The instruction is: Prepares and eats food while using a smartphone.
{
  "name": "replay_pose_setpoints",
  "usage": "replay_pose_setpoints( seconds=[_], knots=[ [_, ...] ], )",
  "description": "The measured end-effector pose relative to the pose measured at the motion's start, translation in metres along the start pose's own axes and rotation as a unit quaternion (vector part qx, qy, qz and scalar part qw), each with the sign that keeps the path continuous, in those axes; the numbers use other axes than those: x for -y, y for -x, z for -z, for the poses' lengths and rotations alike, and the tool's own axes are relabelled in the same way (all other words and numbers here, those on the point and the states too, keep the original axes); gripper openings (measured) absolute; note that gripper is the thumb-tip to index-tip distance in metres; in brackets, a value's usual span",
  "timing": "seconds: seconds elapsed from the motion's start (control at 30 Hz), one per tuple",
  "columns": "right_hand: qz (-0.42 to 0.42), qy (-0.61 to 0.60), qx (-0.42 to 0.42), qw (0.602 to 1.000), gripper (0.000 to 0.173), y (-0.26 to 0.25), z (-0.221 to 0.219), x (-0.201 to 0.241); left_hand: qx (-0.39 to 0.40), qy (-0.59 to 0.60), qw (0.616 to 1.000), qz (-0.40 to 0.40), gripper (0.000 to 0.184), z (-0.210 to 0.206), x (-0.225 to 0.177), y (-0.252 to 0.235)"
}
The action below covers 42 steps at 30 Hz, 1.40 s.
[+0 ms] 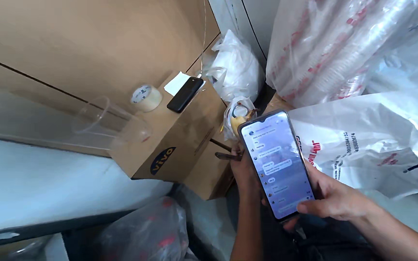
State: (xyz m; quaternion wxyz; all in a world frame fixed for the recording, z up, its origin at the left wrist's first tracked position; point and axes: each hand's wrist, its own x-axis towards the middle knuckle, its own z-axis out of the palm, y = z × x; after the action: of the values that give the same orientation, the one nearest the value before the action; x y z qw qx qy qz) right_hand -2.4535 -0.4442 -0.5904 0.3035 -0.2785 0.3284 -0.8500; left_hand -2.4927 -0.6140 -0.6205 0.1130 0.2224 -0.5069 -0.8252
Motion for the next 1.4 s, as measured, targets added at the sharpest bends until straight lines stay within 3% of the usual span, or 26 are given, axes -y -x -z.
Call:
replay_pose_setpoints(
  seconds=[0.1, 0.2, 0.37, 0.53, 0.67, 0.9, 1.0, 1.17, 1.3, 1.4],
  knots=[
    [0.002, 0.014, -0.018, 1.0, 0.074, 0.001, -0.004, 0.0, 0.015, -0.006, 1.0, -0.009, 0.013, 0.0, -0.004, 0.006],
    [-0.005, 0.023, -0.033, 0.999, 0.076, 0.002, -0.008, 0.002, -0.028, -0.001, 1.0, -0.003, 0.009, -0.012, -0.012, 0.005],
    [-0.018, 0.057, -0.075, 0.995, 0.083, -0.001, -0.012, 0.005, 0.04, -0.061, 0.997, -0.039, 0.01, 0.001, -0.008, 0.016],
    [-0.015, 0.112, -0.106, 0.988, 0.087, -0.004, -0.007, 0.0, -0.007, 0.002, 0.998, -0.065, 0.016, -0.01, -0.007, 0.004],
    [-0.03, 0.098, -0.096, 0.99, 0.087, -0.004, -0.001, -0.006, -0.041, -0.025, 0.995, -0.092, 0.009, -0.019, -0.016, 0.003],
    [-0.033, 0.01, 0.019, 0.999, 0.086, -0.002, 0.011, -0.012, -0.041, -0.065, 0.992, -0.1, 0.019, -0.003, -0.003, -0.005],
    [-0.035, 0.007, 0.008, 0.999, 0.082, -0.004, 0.009, -0.011, -0.044, -0.05, 0.993, -0.096, 0.019, -0.003, -0.005, -0.003],
    [-0.054, 0.037, -0.082, 0.994, 0.075, -0.009, 0.004, -0.013, -0.074, -0.031, 0.991, -0.102, 0.008, -0.018, -0.024, 0.009],
    [-0.047, 0.04, -0.009, 0.998, 0.087, -0.005, 0.011, -0.015, -0.074, -0.029, 0.988, -0.13, 0.009, -0.022, -0.031, 0.01],
    [-0.057, 0.036, -0.002, 0.998, 0.088, -0.004, 0.011, -0.014, -0.063, -0.013, 0.99, -0.126, 0.01, -0.02, -0.031, 0.01]
  ],
)
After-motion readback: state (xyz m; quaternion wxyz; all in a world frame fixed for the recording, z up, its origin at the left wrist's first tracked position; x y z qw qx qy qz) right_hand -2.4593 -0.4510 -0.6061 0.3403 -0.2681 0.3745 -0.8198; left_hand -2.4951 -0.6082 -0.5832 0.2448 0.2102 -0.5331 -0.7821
